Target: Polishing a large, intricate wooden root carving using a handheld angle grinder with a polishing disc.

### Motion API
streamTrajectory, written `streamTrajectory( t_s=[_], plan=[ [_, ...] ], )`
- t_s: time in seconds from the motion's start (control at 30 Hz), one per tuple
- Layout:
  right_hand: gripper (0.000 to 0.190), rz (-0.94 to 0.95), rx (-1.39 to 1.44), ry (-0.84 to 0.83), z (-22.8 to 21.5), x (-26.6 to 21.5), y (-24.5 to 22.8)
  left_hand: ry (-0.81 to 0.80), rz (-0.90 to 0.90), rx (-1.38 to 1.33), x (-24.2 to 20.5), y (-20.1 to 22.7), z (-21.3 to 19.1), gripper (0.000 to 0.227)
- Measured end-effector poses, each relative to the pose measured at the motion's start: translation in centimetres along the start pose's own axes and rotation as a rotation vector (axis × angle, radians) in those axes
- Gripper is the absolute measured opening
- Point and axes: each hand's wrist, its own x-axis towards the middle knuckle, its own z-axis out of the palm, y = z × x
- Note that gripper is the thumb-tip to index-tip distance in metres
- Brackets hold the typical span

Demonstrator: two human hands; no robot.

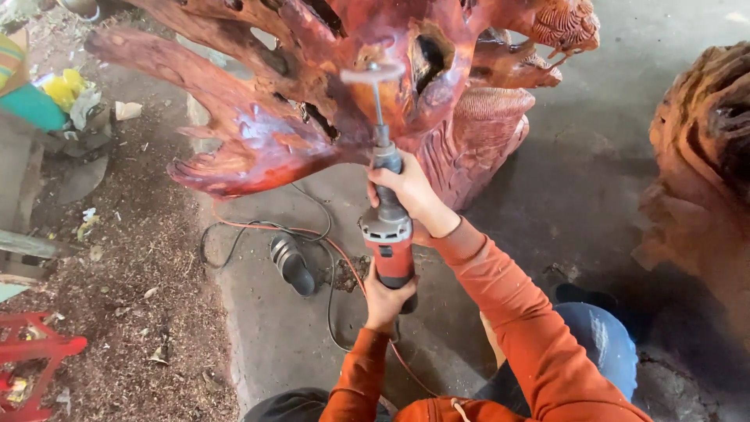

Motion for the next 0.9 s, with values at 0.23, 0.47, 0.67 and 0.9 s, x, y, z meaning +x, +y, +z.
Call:
streamTrajectory(
  t_s=[0.23,0.47,0.67,0.9],
  plan=[
    [0.012,0.016,-0.004,0.024,-0.6,-2.5,-0.1,-0.051,-0.06,0.015,-1.8,-1.0,0.0,0.058],
    [0.017,-0.007,0.005,0.12,-1.9,-1.5,-2.5,-0.091,-0.08,0.143,-1.4,4.2,0.3,0.059],
    [0.016,0.033,0.013,0.156,-2.5,-2.5,-0.5,-0.08,-0.119,0.141,-2.4,2.9,0.6,0.056],
    [0.014,0.101,-0.035,0.174,-2.9,-3.5,1.1,-0.08,-0.119,0.086,-3.4,-0.3,1.7,0.049]
  ],
)
